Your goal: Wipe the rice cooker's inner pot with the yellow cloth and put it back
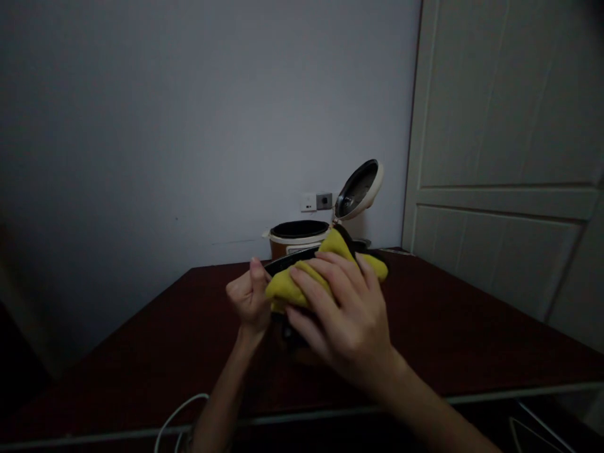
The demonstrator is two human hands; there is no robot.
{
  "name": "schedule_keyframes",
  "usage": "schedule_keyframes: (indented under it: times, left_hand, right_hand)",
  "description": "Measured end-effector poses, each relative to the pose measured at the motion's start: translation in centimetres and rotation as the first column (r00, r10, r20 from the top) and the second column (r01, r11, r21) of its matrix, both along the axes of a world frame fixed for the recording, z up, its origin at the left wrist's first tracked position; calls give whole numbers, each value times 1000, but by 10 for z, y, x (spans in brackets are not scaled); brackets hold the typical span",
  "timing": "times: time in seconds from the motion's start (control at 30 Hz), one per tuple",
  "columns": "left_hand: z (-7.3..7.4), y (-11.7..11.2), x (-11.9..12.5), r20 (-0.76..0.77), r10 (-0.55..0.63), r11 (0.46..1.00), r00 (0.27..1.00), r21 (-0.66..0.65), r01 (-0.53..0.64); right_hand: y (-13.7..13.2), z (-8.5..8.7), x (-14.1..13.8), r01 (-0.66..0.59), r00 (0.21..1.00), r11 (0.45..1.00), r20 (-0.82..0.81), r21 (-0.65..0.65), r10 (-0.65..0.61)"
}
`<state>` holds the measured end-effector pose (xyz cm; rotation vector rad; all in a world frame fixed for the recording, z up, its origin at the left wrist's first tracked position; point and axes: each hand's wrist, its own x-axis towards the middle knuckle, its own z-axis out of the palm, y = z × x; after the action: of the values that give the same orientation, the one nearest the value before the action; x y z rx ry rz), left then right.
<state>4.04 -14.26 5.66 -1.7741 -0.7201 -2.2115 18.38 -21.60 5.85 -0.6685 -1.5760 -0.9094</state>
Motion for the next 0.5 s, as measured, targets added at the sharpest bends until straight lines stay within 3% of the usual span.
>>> schedule_keyframes:
  times: [0.1, 0.2, 0.37, 0.5]
  left_hand:
    - [3, -3, -1, 125, -28, 995, 992, -88, 39]
    - [4, -7, -1, 137, -21, 992, 990, -120, 37]
    - [-1, -7, -6, 153, 2, 984, 988, -175, 26]
    - [-5, -7, -7, 118, -20, 984, 993, -175, 41]
  right_hand:
    - [-10, -32, -27, 63, 998, 997, 5, -51, -63]
    - [-5, -53, -33, 86, 996, 994, 45, -73, -82]
    - [4, -54, -5, 38, 999, 995, 3, -89, -37]
    - [3, -56, 12, -79, 996, 988, -56, -129, 73]
